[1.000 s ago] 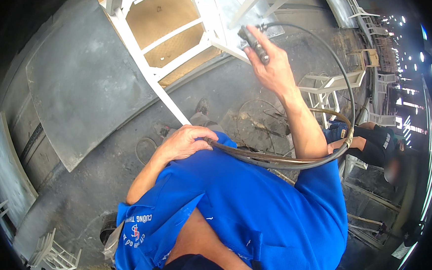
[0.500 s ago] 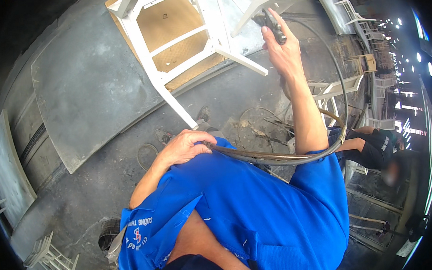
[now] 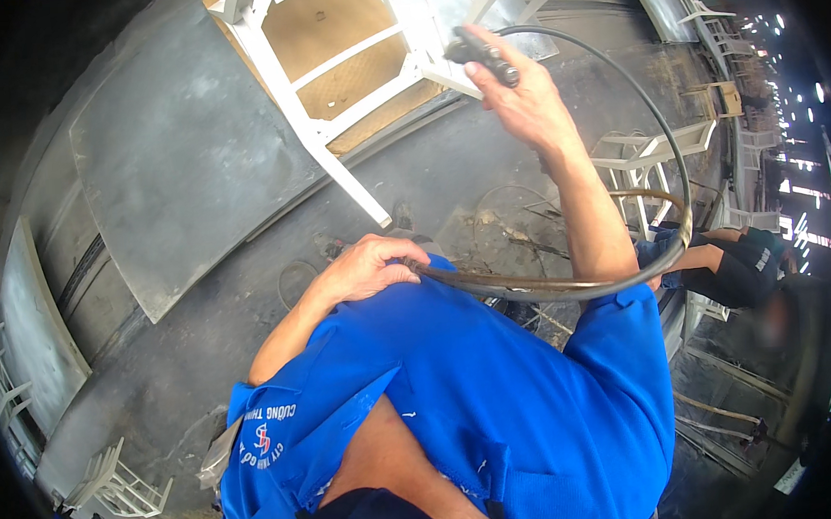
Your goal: The person spray paints white chair frames using a handheld spray gun. They repeatedly pick up chairs, rotate them to access different sides, and apply paint to the frame and mesh surfaces. The person places finished chairs aside and continues with the next unit.
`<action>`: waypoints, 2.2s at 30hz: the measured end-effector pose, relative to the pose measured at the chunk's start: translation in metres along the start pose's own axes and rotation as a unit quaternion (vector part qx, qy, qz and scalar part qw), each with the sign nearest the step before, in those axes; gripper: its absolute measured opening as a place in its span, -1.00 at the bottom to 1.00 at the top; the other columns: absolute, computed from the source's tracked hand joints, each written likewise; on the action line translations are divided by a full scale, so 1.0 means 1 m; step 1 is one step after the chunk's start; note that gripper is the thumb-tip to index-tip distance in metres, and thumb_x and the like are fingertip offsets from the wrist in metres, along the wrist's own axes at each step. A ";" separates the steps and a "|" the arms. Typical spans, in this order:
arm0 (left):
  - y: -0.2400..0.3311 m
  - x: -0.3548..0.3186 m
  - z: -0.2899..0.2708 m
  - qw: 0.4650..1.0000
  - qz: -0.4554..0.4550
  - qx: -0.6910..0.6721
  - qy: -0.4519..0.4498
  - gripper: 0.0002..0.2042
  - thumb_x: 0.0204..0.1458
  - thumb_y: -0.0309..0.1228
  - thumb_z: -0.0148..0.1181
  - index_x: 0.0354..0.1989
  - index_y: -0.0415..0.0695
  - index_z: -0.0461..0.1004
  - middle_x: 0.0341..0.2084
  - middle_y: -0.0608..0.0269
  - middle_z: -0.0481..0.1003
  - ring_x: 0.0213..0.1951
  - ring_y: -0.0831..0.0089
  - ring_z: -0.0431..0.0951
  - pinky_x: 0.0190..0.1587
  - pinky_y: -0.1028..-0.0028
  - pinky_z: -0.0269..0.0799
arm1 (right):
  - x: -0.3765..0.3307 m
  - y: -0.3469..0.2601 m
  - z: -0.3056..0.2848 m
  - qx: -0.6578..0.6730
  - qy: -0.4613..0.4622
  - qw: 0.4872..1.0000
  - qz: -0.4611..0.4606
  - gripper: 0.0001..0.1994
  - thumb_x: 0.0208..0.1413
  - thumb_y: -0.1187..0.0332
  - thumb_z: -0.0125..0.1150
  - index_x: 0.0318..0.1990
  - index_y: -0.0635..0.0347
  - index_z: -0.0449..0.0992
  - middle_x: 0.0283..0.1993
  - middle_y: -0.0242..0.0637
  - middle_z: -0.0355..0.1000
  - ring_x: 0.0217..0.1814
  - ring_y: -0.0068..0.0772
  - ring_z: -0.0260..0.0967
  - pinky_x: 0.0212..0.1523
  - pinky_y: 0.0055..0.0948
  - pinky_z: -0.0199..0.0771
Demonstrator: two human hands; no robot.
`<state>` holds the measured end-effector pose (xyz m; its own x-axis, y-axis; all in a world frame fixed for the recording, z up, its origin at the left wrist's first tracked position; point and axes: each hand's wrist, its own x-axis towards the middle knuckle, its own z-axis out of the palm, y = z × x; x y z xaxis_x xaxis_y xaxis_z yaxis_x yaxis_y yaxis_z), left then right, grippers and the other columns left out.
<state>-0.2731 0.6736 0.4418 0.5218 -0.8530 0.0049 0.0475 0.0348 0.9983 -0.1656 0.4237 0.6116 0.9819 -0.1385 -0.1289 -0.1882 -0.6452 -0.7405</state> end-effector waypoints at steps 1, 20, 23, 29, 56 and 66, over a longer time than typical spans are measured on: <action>-0.001 0.003 0.002 1.000 -0.002 0.002 0.007 -0.74 0.11 -0.48 0.38 -0.02 -0.12 0.62 -0.25 0.07 0.69 -0.21 0.20 0.71 -0.14 0.28 0.56 | 0.002 -0.004 0.005 0.021 -0.036 0.999 -0.022 -0.49 0.32 0.18 0.31 0.41 -0.18 0.45 -0.07 -0.37 0.59 -0.29 -0.58 0.43 -0.18 -0.43 0.57; 0.008 0.043 0.027 0.999 -0.039 0.009 0.027 -0.75 0.14 -0.43 0.39 -0.01 -0.11 0.62 -0.20 0.09 0.70 -0.19 0.18 0.70 -0.13 0.27 0.56 | 0.007 0.058 -0.037 -0.059 0.079 0.995 -0.035 -0.48 0.33 0.15 0.28 0.42 -0.18 0.41 0.25 -0.07 0.56 0.25 -0.08 0.54 0.23 -0.21 0.48; 0.009 0.052 0.029 0.999 -0.024 0.030 0.027 -0.75 0.14 -0.42 0.40 -0.01 -0.11 0.62 -0.20 0.10 0.70 -0.18 0.18 0.71 -0.12 0.27 0.57 | 0.000 0.089 -0.033 -0.007 0.087 0.995 -0.045 -0.46 0.33 0.17 0.29 0.43 -0.15 0.40 0.18 -0.11 0.60 0.16 -0.20 0.56 0.18 -0.24 0.50; 0.018 0.069 0.034 0.996 -0.068 0.059 0.022 -0.77 0.14 -0.51 0.37 -0.03 -0.17 0.62 -0.18 0.14 0.70 -0.11 0.27 0.71 -0.05 0.34 0.58 | -0.024 0.118 -0.011 0.195 -0.038 0.979 -0.049 -0.46 0.35 0.23 0.28 0.46 -0.10 0.38 -0.05 -0.35 0.62 -0.24 -0.59 0.45 -0.20 -0.49 0.51; 0.021 0.066 0.067 0.968 -0.136 0.032 0.208 -0.75 0.11 -0.53 0.43 -0.04 -0.17 0.62 -0.18 0.23 0.68 -0.21 0.49 0.64 -0.16 0.42 0.55 | 0.110 0.078 0.045 0.262 -0.044 0.952 -0.153 -0.46 0.29 0.10 0.29 0.41 -0.16 0.42 0.05 -0.21 0.65 0.06 -0.26 0.58 0.18 -0.26 0.51; 0.032 0.097 0.067 0.980 -0.128 0.092 0.118 -0.74 0.07 -0.53 0.44 -0.07 -0.15 0.61 -0.20 0.15 0.69 -0.15 0.28 0.70 -0.08 0.33 0.57 | 0.024 0.220 0.045 0.174 -0.105 0.976 0.074 -0.45 0.31 0.14 0.29 0.45 -0.29 0.37 0.18 0.02 0.58 0.29 -0.06 0.53 0.26 -0.21 0.49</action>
<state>-0.2784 0.5570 0.4786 0.6966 -0.6763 -0.2393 0.0591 -0.2782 0.9587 -0.1828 0.3127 0.4160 0.9333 -0.0297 -0.3579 -0.3472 -0.3294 -0.8781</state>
